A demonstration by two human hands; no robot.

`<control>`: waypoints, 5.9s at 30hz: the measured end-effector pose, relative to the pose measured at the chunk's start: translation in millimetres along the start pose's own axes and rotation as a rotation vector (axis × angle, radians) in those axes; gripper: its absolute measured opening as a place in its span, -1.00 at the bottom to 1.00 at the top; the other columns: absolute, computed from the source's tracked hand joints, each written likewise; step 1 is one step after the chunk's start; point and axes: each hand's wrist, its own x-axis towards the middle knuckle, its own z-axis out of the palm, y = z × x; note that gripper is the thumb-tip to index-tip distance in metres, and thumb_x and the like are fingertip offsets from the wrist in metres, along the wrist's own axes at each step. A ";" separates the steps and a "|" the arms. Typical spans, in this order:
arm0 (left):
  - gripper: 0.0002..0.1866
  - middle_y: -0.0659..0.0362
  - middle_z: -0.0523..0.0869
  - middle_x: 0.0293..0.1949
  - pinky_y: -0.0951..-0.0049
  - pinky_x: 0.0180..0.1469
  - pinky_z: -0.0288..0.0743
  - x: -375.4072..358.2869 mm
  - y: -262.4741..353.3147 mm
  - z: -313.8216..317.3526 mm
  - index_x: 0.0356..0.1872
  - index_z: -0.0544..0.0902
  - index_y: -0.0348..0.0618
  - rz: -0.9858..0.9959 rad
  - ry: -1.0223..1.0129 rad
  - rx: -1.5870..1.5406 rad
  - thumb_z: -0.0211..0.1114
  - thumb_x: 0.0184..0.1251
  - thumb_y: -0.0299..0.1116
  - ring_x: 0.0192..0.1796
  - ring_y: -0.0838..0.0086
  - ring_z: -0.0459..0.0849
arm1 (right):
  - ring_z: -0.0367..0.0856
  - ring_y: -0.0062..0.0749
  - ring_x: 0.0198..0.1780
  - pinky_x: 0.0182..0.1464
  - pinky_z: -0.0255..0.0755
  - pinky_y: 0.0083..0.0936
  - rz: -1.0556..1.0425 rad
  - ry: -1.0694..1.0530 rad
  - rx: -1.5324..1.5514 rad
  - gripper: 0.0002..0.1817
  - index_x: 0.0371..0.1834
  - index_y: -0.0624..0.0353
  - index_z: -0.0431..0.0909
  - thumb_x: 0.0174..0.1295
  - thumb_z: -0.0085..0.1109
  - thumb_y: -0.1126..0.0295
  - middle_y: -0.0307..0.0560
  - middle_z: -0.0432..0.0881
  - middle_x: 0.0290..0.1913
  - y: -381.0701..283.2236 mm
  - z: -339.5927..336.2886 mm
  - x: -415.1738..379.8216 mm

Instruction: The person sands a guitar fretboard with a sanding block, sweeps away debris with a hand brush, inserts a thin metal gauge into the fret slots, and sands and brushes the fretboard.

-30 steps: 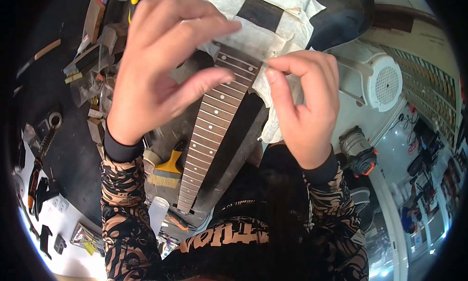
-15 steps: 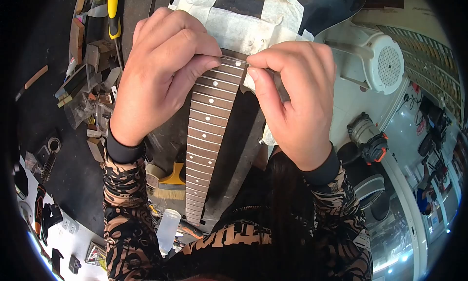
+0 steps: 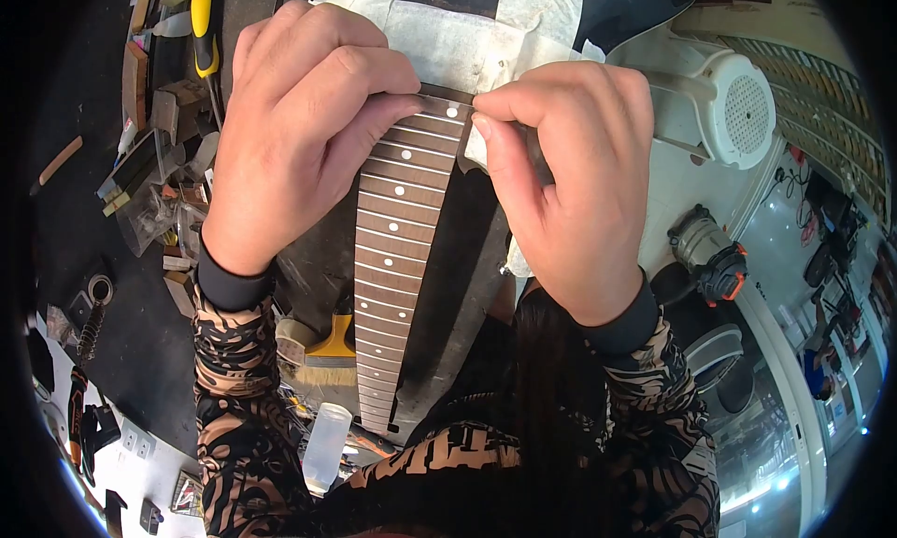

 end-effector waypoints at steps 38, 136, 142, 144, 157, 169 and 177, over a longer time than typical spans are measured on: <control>-0.77 0.18 0.82 -0.13 0.22 0.05 0.54 -4.3 -16.2 -9.6 -0.10 0.89 -0.15 0.010 0.083 -0.086 0.70 0.26 -0.58 -0.06 0.21 0.73 | 0.69 -0.05 0.08 0.23 0.55 -0.17 -0.080 -0.073 -0.029 -0.73 0.08 0.15 0.77 0.42 0.60 0.64 -0.04 0.80 0.03 -2.9 -11.2 12.4; -0.79 0.22 0.80 -0.13 0.25 0.06 0.52 -27.0 -19.1 -3.3 -0.12 0.91 -0.11 -0.018 0.074 -0.089 0.73 0.25 -0.45 -0.04 0.22 0.70 | 0.69 -0.05 0.03 0.14 0.56 -0.16 -0.079 -0.155 -0.004 -0.73 -0.04 0.11 0.76 0.30 0.61 0.65 -0.09 0.79 -0.04 -9.3 -0.4 19.0; -0.83 0.16 0.81 -0.13 0.24 0.07 0.55 -20.9 -22.1 -18.5 -0.11 0.89 -0.17 -0.063 0.112 -0.121 0.71 0.35 -0.50 -0.05 0.21 0.72 | 0.70 -0.08 0.11 0.25 0.55 -0.20 -0.032 -0.107 0.060 -0.74 0.09 0.14 0.78 0.40 0.56 0.59 -0.05 0.79 0.05 -5.4 -4.9 23.2; -0.85 0.15 0.82 -0.14 0.24 0.08 0.56 -19.7 -25.9 -24.3 -0.12 0.89 -0.19 -0.102 0.136 -0.142 0.69 0.38 -0.54 -0.05 0.21 0.72 | 0.70 -0.10 0.19 0.34 0.53 -0.23 -0.008 -0.104 0.047 -0.71 0.21 0.20 0.75 0.48 0.48 0.60 0.02 0.76 0.16 -3.3 -13.6 21.6; -0.78 0.24 0.78 -0.11 0.21 0.10 0.46 -25.4 -8.1 -1.6 -0.09 0.90 -0.04 -0.032 0.037 -0.141 0.73 0.28 -0.40 -0.04 0.22 0.66 | 0.68 0.01 0.08 0.21 0.54 -0.14 -0.042 -0.165 0.019 -0.65 0.12 0.15 0.73 0.33 0.61 0.62 0.00 0.76 0.05 -3.2 -14.3 0.1; -0.75 0.27 0.76 -0.11 0.21 0.08 0.43 -20.0 -5.0 3.3 -0.08 0.92 -0.03 0.012 0.051 -0.081 0.73 0.22 -0.40 -0.04 0.25 0.66 | 0.66 -0.09 0.01 0.08 0.48 -0.18 -0.035 -0.086 0.013 -0.68 -0.05 0.02 0.79 0.22 0.71 0.57 -0.22 0.78 -0.06 2.4 -6.4 -3.3; -0.77 0.27 0.76 -0.14 0.20 0.07 0.43 -20.7 -3.7 2.1 -0.12 0.92 -0.04 0.008 0.023 -0.118 0.72 0.21 -0.40 -0.04 0.24 0.66 | 0.69 -0.14 0.01 0.12 0.43 -0.16 -0.041 -0.106 0.036 -0.73 -0.08 0.01 0.80 0.24 0.70 0.52 -0.26 0.79 -0.09 0.3 -7.1 -6.1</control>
